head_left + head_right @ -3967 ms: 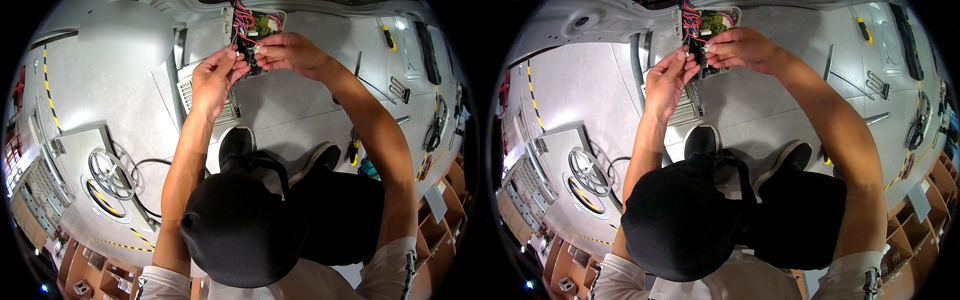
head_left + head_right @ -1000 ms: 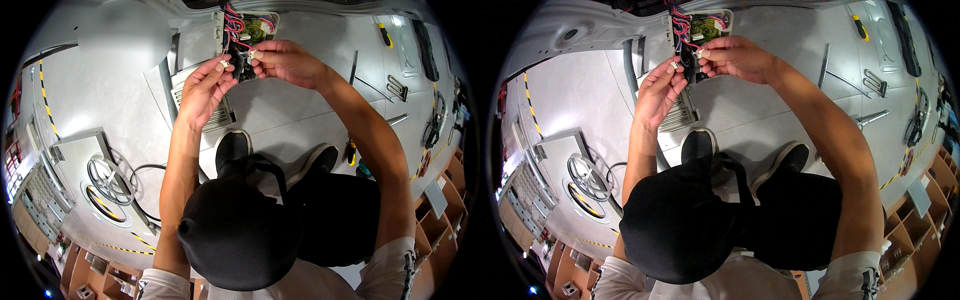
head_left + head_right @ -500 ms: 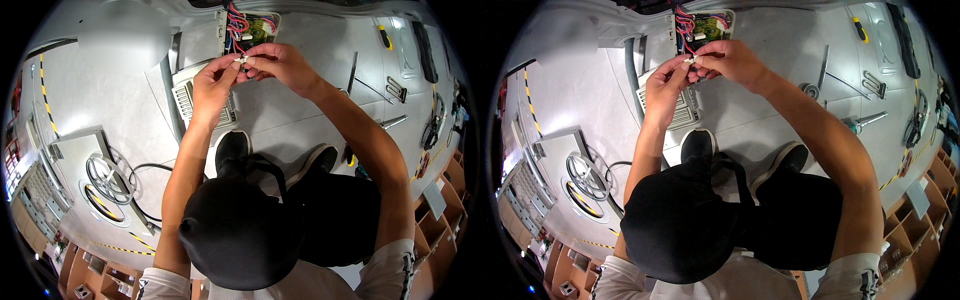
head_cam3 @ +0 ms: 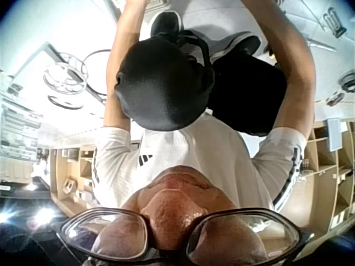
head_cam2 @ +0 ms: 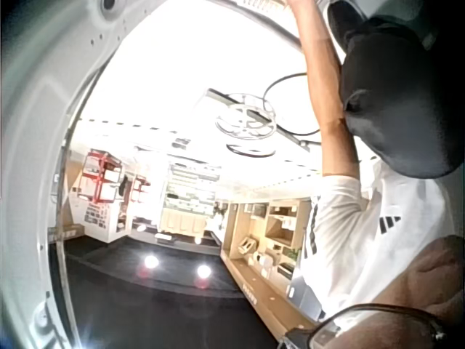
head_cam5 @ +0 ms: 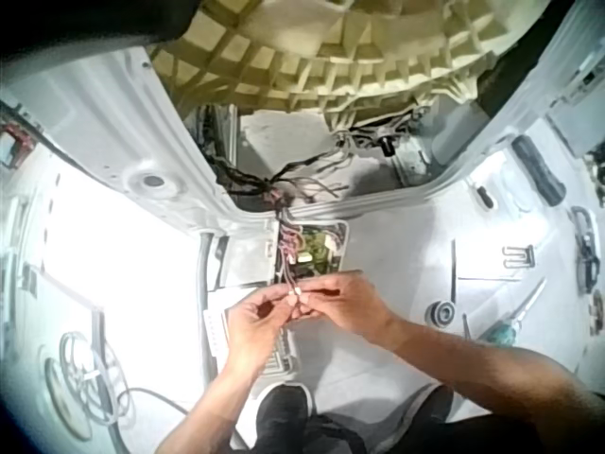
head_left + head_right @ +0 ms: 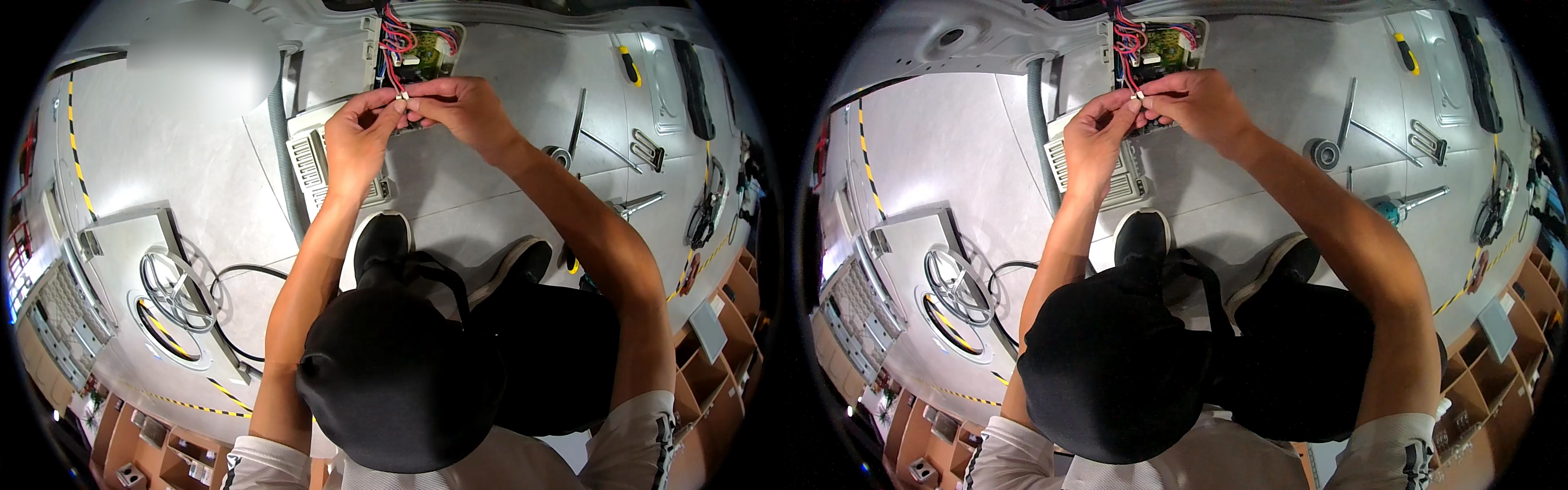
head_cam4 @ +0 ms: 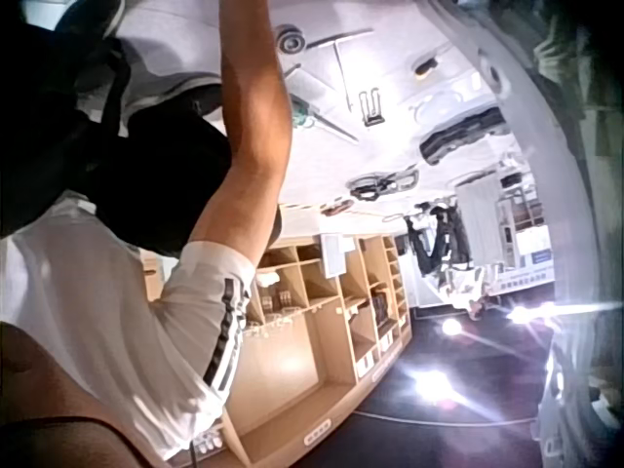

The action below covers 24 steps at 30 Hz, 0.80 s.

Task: The person disconnects and reconnects colored wire bundles with plastic connectors from a circuit board housing by hand.

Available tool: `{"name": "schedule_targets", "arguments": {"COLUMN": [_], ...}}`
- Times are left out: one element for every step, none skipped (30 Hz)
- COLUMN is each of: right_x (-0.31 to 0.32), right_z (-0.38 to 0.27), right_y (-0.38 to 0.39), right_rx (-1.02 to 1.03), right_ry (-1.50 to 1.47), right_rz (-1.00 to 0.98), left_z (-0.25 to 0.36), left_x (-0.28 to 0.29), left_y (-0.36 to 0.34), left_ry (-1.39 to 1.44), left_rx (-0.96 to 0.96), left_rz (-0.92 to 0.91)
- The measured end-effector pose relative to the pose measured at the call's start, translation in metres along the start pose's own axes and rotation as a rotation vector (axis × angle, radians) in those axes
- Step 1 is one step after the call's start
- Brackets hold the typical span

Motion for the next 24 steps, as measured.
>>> {"name": "schedule_targets", "arguments": {"right_x": [-0.0013, -0.0027, -0.0028, -0.0029, -0.0031, -0.0033, -0.0031, -0.0026, -0.0019, -0.0020, -0.0023, -0.0036, -0.0035, -0.0031, -0.0028, -0.0032, -0.0035, -0.0034, -0.0041, -0.0055, -0.0068, -0.0073, -0.0074, -0.0074], "right_z": [-0.0017, -0.0045, -0.0063, -0.0065, -0.0067, -0.0070, -0.0064, -0.0057, -0.0050, -0.0035, -0.0021, -0.0010, -0.0014, -0.0031, -0.0037, -0.0052, -0.0068, -0.0086, -0.0088, -0.0096, -0.0095, -0.0092, -0.0090, -0.0087], "right_y": [0.0004, 0.0014, 0.0020, 0.0018, 0.0013, 0.0010, 0.0012, 0.0014, 0.0017, 0.0017, 0.0015, 0.0014, 0.0014, 0.0021, 0.0027, 0.0028, 0.0029, 0.0032, 0.0040, 0.0044, 0.0046, 0.0043, 0.0040, 0.0037], "right_rx": [0.008, 0.016, 0.023, 0.026, 0.029, 0.032, 0.024, 0.015, 0.005, -0.010, -0.026, -0.041, -0.046, -0.052, -0.057, -0.042, -0.026, -0.010, -0.021, -0.031, -0.042, -0.043, -0.045, -0.046], "right_ry": [0.000, 0.001, 0.001, 0.014, 0.027, 0.040, 0.033, 0.026, 0.019, 0.018, 0.017, 0.015, 0.025, 0.035, 0.045, 0.036, 0.027, 0.019, 0.004, -0.011, -0.027, -0.024, -0.021, -0.017], "right_rz": [0.010, 0.022, 0.033, 0.030, 0.026, 0.023, 0.022, 0.021, 0.020, 0.001, -0.020, -0.041, -0.038, -0.035, -0.031, -0.026, -0.019, -0.012, -0.019, -0.028, -0.037, -0.039, -0.040, -0.041], "left_z": [-0.0016, -0.0033, -0.0043, -0.0051, -0.0047, -0.0057, -0.0062, -0.0073, -0.0070, -0.0068, -0.0068, -0.0075, -0.0083, -0.0088, -0.0078, -0.0064, -0.0047, -0.0030, -0.0007, 0.0006, 0.0003, -0.0003, -0.0011, -0.0023], "left_x": [0.0018, 0.0031, 0.0043, 0.0055, 0.0066, 0.0063, 0.0058, 0.0058, 0.0045, 0.0033, 0.0026, 0.0027, 0.0028, 0.0021, 0.0033, 0.0050, 0.0056, 0.0045, 0.0030, 0.0030, 0.0036, 0.0043, 0.0048, 0.0053], "left_y": [-0.0005, -0.0008, -0.0009, -0.0009, -0.0007, 0.0001, 0.0017, 0.0026, 0.0028, 0.0029, 0.0031, 0.0031, 0.0027, 0.0024, 0.0027, 0.0032, 0.0036, 0.0045, 0.0057, 0.0063, 0.0064, 0.0064, 0.0064, 0.0061], "left_ry": [-0.003, -0.005, 0.002, 0.009, 0.016, 0.018, 0.020, 0.023, 0.031, 0.040, 0.047, 0.044, 0.042, 0.039, 0.031, 0.021, 0.013, 0.032, 0.051, 0.069, 0.067, 0.065, 0.063, 0.060], "left_rx": [-0.008, -0.014, -0.022, -0.030, -0.039, -0.024, -0.010, 0.004, -0.001, -0.006, -0.011, -0.012, -0.012, -0.012, -0.021, -0.031, -0.040, -0.045, -0.050, -0.054, -0.055, -0.056, -0.057, -0.058], "left_rz": [0.016, 0.032, 0.043, 0.055, 0.067, 0.069, 0.072, 0.075, 0.059, 0.042, 0.026, 0.022, 0.018, 0.013, 0.025, 0.038, 0.047, 0.048, 0.050, 0.053, 0.057, 0.061, 0.065, 0.066]}}
Point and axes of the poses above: each hand's wrist, its own y-axis away from the middle knuckle, its own x-axis out of the back of the hand, z = x × y, the point moved 10 cm from there along -y, towards the middle knuckle, and after that the axes turned 1 degree about x, right-handed, at the moved point
